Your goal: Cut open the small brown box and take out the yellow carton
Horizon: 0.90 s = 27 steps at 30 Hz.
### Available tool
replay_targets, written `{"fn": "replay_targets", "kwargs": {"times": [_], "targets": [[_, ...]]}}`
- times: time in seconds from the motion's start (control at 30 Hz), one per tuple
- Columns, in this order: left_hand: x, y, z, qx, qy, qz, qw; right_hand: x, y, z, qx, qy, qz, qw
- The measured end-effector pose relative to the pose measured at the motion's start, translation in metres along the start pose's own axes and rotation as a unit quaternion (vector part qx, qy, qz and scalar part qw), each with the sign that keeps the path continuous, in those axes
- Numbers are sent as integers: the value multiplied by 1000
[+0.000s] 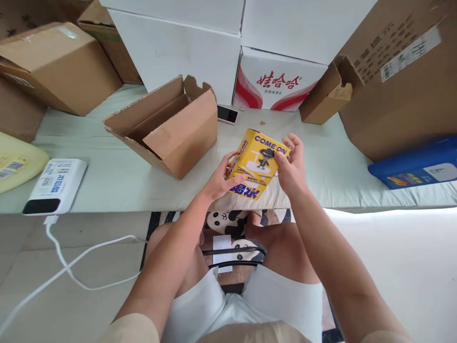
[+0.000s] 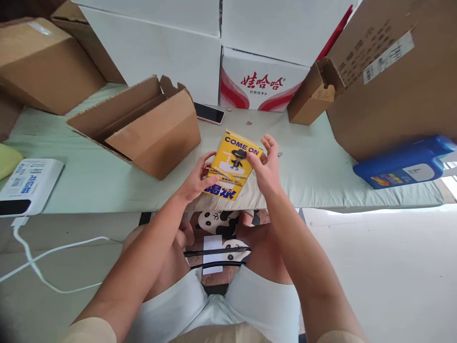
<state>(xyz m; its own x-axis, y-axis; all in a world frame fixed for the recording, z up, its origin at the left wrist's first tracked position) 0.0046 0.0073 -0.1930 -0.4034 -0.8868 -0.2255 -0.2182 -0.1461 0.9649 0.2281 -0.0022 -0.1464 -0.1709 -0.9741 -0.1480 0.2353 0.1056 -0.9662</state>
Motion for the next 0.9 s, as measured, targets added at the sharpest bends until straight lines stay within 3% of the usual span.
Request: {"fn": "replay_targets", "kwargs": {"times": [0.1, 0.2, 0.33, 0.47, 0.6, 0.73, 0.9], "targets": [[-3, -12, 4, 7, 69, 56, 996, 18, 30, -29, -111, -74, -144, 981], [-12, -16, 7, 41, 114, 36, 992, 34, 37, -52, -140, -152, -186, 960], [-27, 0, 3, 89, 125, -37, 987, 21, 25, -60, -118, -119, -152, 974], [-38, 38, -3, 110, 107, -133, 979, -1, -1, -62, -121, -97, -62, 986], [-36, 72, -11, 69, 98, -213, 970, -1, -24, -59, -114, -95, -8, 989], [-31, 84, -20, 55, 93, -220, 969, 8, -32, -56, -60, -86, -34, 994], [-24, 60, -21, 67, 84, -150, 983, 26, -29, -55, -160, -90, -62, 981]]}}
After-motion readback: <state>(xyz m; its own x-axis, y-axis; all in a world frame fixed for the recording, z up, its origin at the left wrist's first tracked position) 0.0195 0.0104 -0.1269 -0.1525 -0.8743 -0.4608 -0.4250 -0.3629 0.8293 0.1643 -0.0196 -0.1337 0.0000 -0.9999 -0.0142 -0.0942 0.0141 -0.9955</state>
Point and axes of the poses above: each hand's wrist, its own x-axis away from the middle knuckle, its own z-axis out of the back of the hand, y = z × x, the point moved 4 cm from there along -x, towards the middle knuckle, and after that the axes turned 11 degrees about -z, right-handed, at the moved point
